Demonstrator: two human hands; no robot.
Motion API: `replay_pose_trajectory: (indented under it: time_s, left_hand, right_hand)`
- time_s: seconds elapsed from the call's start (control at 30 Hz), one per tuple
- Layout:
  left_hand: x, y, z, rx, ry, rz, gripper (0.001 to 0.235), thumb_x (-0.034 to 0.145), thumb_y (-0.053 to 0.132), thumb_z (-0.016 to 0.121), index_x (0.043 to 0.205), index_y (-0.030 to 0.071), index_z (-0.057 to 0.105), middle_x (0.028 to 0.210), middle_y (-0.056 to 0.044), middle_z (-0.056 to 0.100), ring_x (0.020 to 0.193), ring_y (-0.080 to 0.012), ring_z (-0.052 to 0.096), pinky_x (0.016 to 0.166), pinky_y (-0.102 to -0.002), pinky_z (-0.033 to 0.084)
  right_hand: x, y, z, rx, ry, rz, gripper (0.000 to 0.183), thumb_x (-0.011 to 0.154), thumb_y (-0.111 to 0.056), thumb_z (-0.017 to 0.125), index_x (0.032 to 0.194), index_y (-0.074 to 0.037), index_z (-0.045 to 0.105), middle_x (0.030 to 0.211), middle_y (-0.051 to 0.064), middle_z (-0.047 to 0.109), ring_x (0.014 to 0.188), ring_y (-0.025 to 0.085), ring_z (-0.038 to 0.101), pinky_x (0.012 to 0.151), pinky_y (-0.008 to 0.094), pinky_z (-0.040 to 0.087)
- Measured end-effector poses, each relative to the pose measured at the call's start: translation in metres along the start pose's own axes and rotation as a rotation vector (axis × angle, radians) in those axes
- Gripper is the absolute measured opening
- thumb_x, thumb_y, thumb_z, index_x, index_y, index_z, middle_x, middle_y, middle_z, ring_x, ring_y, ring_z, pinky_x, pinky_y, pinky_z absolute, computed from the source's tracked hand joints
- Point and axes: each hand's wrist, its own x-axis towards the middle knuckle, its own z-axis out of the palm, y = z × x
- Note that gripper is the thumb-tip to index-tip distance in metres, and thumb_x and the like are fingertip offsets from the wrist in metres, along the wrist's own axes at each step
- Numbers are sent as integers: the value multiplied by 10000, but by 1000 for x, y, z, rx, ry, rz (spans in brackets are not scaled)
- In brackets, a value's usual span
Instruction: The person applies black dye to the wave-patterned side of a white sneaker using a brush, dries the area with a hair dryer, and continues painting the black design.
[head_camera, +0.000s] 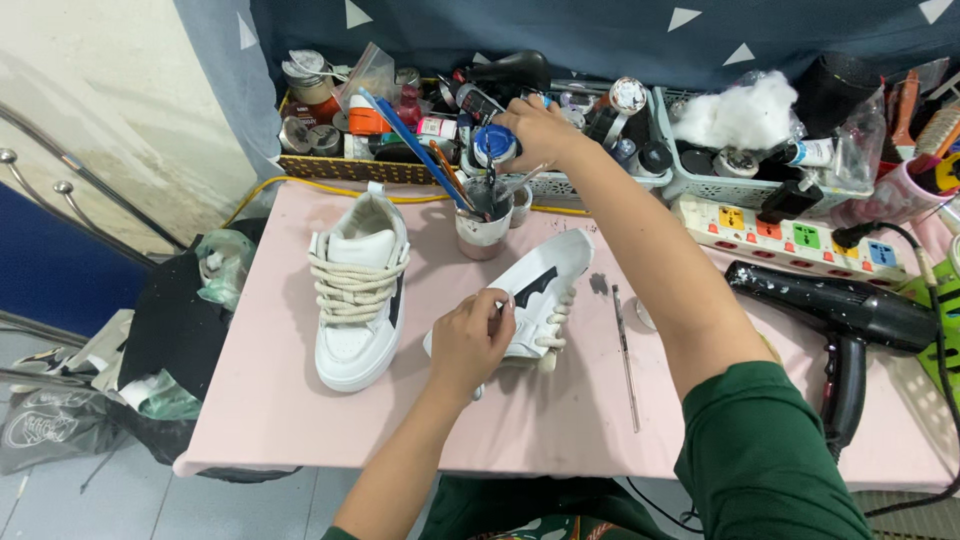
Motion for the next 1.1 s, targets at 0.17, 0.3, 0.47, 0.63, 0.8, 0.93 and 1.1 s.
replay_pose_trajectory:
  time_s: [0.17, 0.3, 0.47, 0.63, 0.8, 0.93, 1.1]
  left_hand:
    - [-1, 0, -3, -28, -14, 14, 74, 961, 143, 659, 993, 87, 622, 762, -73, 695, 621, -246, 679, 557, -390, 512]
    - [-1, -2, -5, -113, 6, -20, 70, 1001, 135, 607, 1016, 68, 623, 834, -97, 733, 678, -264, 708, 582, -383, 532]
    - [2, -3, -5, -298, 26, -297, 152, 1021, 181, 594, 1053, 34, 618, 743, -68, 657, 612, -234, 625, 556, -334, 480]
    - [11, 12, -14, -414, 110, -221, 231, 1100, 237, 514, 1156, 37, 616, 1045, -95, 655, 943, -206, 626, 830, -320, 501]
    - [27, 65, 5, -334, 131, 40, 472, 1150, 299, 468, 1528, 31, 379, 1513, -217, 474, 1369, -341, 510, 1128, -446, 421]
    - [32, 117, 44, -458, -90, -192, 587, 1088, 384, 428, 1551, 57, 276, 1444, -253, 509, 1226, -379, 601, 973, -422, 494]
    - [13, 144, 95, -458, -150, -337, 463, 1069, 423, 361, 1384, 88, 420, 1135, -222, 699, 1015, -412, 694, 851, -452, 518]
  right_hand:
    - [11, 5, 19, -71, 69, -53, 835, 607, -436, 916, 1338, -148, 634, 1260, 122, 580, 1244, 383, 463, 1014, 641, 334]
    - [6, 13, 16, 129, 141, 33, 703, 607, -424, 924, 1192, -131, 668, 1183, 96, 630, 1208, 373, 535, 1007, 626, 345]
    - [-19, 37, -3, 388, 521, 3, 663, 685, -334, 967, 1171, -57, 612, 1087, 139, 642, 908, 268, 692, 794, 387, 565]
    - [-88, 63, -40, 670, 741, 148, 492, 971, -199, 906, 1223, -23, 522, 1021, 81, 649, 891, 133, 639, 759, 301, 548]
    - [-212, -4, -78, 953, 605, 281, 367, 942, -78, 704, 1282, -58, 567, 996, 7, 514, 753, 89, 529, 602, 272, 478]
    - [-286, -69, -75, 782, 568, 175, 323, 960, -70, 717, 1242, -38, 563, 946, 29, 540, 855, 119, 534, 730, 277, 477]
    - [-332, -97, -54, 548, 683, 364, 269, 1002, -238, 610, 1176, -39, 562, 841, 108, 614, 713, 220, 585, 670, 345, 470]
